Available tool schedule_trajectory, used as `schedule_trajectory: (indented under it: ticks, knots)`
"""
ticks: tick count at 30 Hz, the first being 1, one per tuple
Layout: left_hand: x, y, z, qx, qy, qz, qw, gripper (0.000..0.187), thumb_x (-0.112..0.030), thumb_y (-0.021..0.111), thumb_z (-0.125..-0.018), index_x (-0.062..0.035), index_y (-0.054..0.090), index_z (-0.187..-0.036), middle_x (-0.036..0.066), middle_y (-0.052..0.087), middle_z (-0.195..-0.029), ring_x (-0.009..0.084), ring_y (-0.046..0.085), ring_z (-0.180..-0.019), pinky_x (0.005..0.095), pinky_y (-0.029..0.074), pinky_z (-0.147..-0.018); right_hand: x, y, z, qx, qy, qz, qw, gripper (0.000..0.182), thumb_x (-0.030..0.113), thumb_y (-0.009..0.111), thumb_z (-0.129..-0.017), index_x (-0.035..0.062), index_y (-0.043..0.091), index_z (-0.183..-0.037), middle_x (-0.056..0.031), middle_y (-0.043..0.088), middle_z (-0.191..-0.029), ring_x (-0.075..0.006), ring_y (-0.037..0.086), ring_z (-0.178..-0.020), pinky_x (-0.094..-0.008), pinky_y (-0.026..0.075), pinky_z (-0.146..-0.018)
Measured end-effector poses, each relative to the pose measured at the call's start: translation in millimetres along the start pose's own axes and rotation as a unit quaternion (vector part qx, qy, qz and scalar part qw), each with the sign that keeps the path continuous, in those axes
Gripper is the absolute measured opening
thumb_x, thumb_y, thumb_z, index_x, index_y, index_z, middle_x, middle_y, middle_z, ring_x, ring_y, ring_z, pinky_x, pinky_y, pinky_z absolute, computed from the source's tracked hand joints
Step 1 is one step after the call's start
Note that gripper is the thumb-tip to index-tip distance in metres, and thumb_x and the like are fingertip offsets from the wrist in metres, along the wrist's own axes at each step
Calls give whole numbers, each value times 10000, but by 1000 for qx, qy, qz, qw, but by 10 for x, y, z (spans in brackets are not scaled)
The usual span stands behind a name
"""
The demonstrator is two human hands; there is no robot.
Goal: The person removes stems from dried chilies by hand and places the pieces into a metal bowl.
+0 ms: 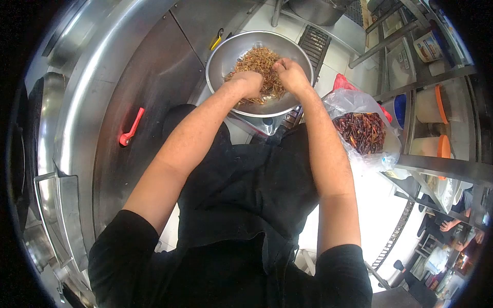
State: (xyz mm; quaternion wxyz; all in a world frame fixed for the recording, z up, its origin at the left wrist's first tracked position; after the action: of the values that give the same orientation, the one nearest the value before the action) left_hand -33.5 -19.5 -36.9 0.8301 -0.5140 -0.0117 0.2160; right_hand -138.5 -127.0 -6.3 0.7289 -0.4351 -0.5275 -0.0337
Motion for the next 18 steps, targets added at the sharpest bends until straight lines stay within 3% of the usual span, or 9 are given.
schedule_trajectory:
  ticks: [4, 5, 6, 10, 13, 16, 18]
  knots:
    - [177, -269, -42, -55, 6, 74, 996, 287, -193, 749, -846, -56, 768, -1097, 154, 760, -1078, 314, 728, -1029, 444, 577, -875, -58, 46, -45, -3, -36, 8, 999, 283, 283, 594, -1016, 38, 676, -1133, -168, 705, -951, -310, 665, -866, -428, 511, -814]
    - [218, -354, -16, -74, 10, 99, 992, 276, -207, 750, -849, -67, 772, -1087, 151, 765, -1048, 309, 732, -1002, 445, 576, -861, -103, 68, -41, 24, 3, -28, 999, 285, 286, 591, -1023, 38, 665, -1141, -134, 685, -915, -270, 642, -808, -406, 503, -753]
    - [302, -403, 17, -126, 31, 181, 975, 265, -340, 765, -868, -104, 778, -989, 152, 763, -914, 300, 728, -852, 429, 563, -789, -83, 84, -24, 50, 42, -65, 996, 287, 289, 588, -1031, 37, 655, -1150, -99, 665, -879, -229, 619, -750, -384, 496, -693]
    - [312, -443, -12, -182, 71, 239, 951, 271, -356, 774, -878, -97, 767, -959, 135, 758, -885, 268, 726, -835, 421, 560, -775, 83, 123, 61, 99, 106, -240, 960, 291, 296, 576, -1054, 40, 611, -1188, 23, 547, -783, -82, 471, -606, -280, 386, -511]
    - [213, -477, 17, -221, 89, 249, 939, 272, -353, 778, -882, -91, 763, -953, 129, 754, -871, 260, 721, -819, 403, 559, -766, 87, 87, 72, 39, 124, -249, 960, 260, 288, 575, -1056, 51, 586, -1162, 38, 506, -758, -66, 429, -593, -246, 343, -495]
    - [137, -496, 45, -245, 83, 249, 933, 268, -346, 777, -887, -90, 762, -966, 128, 754, -869, 257, 720, -805, 390, 557, -755, 82, 135, 67, 87, 126, -288, 945, 217, 286, 573, -1057, 72, 574, -1091, 43, 498, -755, -66, 419, -585, -246, 329, -482]
    - [120, -506, 72, -264, 96, 235, 931, 264, -343, 776, -889, -95, 763, -979, 127, 755, -873, 252, 720, -797, 388, 556, -746, 96, 124, 60, 70, 115, -272, 953, 201, 284, 566, -1060, 83, 558, -1054, 48, 484, -743, -63, 409, -582, -249, 319, -475]
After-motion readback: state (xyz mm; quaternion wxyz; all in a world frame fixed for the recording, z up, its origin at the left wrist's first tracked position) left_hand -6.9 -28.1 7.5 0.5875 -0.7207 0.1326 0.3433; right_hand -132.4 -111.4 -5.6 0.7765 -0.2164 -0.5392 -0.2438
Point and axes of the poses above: each hand's wrist, its own z-axis away from the middle knuckle, its own y-axis out of the palm, x = y × z, the point moved 6 cm from there along -z, towards the middle knuckle
